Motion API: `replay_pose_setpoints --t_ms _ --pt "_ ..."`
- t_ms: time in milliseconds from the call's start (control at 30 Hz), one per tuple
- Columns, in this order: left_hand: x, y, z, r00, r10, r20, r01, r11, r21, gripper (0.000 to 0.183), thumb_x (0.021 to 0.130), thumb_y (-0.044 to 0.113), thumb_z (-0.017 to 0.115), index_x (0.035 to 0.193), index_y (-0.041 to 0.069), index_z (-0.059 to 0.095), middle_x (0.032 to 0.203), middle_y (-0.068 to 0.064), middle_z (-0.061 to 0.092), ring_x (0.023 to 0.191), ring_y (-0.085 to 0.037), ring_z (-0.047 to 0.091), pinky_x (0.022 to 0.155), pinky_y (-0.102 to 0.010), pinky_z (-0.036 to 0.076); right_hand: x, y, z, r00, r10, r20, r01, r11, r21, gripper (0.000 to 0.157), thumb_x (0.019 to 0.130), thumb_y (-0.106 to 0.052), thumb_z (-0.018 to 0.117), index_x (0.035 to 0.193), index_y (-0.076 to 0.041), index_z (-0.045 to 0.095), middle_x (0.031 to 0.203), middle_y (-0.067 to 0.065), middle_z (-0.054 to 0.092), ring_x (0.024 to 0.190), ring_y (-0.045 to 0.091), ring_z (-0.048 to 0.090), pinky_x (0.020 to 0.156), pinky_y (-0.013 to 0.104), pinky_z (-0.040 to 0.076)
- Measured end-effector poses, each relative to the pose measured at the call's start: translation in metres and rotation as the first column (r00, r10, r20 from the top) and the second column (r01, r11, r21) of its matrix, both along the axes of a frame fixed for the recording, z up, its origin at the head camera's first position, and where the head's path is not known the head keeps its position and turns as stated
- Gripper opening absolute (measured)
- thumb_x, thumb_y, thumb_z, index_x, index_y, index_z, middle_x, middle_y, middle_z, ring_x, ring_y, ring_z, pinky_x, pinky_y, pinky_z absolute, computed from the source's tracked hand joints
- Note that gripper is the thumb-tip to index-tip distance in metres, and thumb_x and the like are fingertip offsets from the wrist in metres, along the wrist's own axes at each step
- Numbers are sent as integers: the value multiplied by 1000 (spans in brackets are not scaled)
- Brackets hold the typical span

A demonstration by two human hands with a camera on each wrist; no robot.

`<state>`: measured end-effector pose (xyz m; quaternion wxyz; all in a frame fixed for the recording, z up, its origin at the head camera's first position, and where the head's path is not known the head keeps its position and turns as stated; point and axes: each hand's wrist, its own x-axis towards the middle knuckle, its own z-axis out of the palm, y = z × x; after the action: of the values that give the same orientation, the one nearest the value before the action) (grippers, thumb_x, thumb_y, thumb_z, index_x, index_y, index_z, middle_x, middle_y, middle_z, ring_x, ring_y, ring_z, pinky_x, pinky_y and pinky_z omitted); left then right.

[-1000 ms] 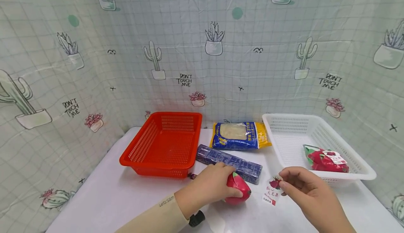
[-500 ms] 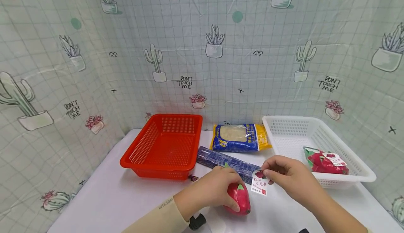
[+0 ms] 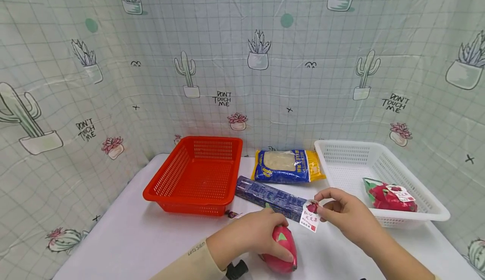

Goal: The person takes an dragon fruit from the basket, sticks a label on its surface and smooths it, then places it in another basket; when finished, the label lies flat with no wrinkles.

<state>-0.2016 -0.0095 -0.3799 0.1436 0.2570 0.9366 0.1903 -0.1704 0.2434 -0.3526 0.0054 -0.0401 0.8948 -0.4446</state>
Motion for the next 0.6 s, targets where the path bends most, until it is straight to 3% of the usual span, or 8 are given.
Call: replay_pose_setpoints --t_ms 200,333,600 --pt "-4 0 -4 1000 -23 -9 24 990 137 48 73 53 96 111 38 71 113 12 59 97 -6 59 73 -27 62 1 -1 -4 996 66 -52 -70 995 -76 23 99 -15 75 119 -6 68 101 7 75 88 13 70 78 25 55" --pt "-14 -4 -8 999 -54 -3 54 974 218 44 75 42 97 108 33 69 116 12 59 100 -3 58 79 -23 60 1 -3 -5 994 108 -32 -111 985 -130 21 99 -14 74 117 -3 69 103 9 72 88 14 68 78 25 59" --pt "-28 -18 -6 984 -156 84 130 958 256 41 81 25 95 109 29 66 119 11 57 101 -5 57 82 -19 58 -3 -17 -17 967 254 34 -246 957 -155 19 95 -11 76 110 -2 69 92 8 67 82 16 67 73 28 61"
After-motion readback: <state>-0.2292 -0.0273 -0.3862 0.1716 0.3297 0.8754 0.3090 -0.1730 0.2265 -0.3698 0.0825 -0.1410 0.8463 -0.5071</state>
